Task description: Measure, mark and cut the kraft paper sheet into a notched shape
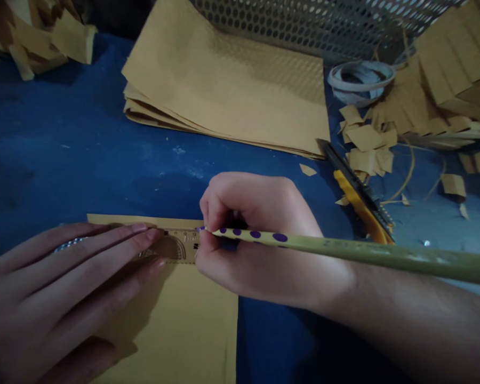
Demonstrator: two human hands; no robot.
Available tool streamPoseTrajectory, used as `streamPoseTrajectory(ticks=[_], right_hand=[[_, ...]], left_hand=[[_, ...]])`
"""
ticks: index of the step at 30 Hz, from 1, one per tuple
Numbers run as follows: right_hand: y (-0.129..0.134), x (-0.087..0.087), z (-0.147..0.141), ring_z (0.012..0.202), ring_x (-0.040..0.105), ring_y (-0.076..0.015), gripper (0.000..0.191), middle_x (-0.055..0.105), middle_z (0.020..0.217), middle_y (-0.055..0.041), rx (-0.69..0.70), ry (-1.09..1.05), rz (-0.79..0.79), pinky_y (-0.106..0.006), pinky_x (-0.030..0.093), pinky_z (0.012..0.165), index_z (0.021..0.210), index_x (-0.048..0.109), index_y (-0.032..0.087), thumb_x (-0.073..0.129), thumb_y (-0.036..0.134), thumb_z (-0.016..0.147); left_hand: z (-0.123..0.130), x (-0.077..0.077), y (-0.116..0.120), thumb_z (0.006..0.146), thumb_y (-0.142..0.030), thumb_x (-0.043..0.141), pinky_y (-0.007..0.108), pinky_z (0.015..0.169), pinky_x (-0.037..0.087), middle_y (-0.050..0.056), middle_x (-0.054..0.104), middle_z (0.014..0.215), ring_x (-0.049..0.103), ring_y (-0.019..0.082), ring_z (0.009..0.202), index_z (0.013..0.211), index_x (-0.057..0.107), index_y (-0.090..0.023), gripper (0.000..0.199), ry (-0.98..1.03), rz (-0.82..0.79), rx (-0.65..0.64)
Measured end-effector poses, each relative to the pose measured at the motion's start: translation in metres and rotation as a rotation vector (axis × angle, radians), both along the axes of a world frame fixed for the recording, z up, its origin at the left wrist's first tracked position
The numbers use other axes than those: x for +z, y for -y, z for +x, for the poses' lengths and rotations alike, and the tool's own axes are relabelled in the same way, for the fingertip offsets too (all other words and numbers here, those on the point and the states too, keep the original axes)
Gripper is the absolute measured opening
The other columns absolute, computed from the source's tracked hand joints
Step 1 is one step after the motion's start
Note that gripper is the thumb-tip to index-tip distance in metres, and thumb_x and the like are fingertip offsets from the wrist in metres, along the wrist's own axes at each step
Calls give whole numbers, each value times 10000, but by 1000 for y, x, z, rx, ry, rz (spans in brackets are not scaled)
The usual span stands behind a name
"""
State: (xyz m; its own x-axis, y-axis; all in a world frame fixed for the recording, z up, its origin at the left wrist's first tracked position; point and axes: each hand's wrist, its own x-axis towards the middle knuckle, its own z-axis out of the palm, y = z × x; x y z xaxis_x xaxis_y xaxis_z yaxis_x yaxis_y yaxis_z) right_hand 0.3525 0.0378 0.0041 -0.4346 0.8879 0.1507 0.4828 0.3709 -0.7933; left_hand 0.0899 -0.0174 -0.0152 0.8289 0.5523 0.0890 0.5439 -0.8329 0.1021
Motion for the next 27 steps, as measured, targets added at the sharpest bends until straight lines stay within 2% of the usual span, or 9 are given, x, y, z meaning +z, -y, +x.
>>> streamPoseTrajectory(ticks=[4,10,14,21,27], right_hand=[[0,1,0,579,547,-96,254,629,749,28,-2,-6,-9,-253,399,463,689,505,221,632,14,617],[1,1,0,580,542,-98,259,631,753,22,0,2,-4,-257,390,453,687,512,221,639,15,596],[1,0,1,587,545,-94,268,623,766,28,2,11,-25,-253,378,439,683,499,223,643,16,594],[2,0,1,624,571,-57,273,618,771,57,-14,51,57,-187,432,485,682,490,209,635,-14,624],[2,2,0,617,549,-52,262,620,762,44,-5,79,71,-181,420,483,670,505,193,634,-28,610]], left_hand=[[2,1,-2,916,-550,504,421,1249,149,75,405,1561,416,248,1412,1504,384,-195,697,-13,-15,-2],[0,3,-2,918,-668,446,431,1246,168,70,424,1551,428,268,1405,1486,416,-196,739,-15,-17,-1],[-1,1,0,911,-669,471,437,1245,164,77,421,1552,426,276,1405,1482,423,-197,742,-6,-6,-6],[0,3,0,944,-662,426,453,1231,151,80,408,1558,403,280,1415,1497,393,-190,728,-32,-9,-9],[-1,3,-1,924,-650,465,444,1239,154,78,412,1558,405,272,1417,1481,422,-200,718,-28,-19,-5]])
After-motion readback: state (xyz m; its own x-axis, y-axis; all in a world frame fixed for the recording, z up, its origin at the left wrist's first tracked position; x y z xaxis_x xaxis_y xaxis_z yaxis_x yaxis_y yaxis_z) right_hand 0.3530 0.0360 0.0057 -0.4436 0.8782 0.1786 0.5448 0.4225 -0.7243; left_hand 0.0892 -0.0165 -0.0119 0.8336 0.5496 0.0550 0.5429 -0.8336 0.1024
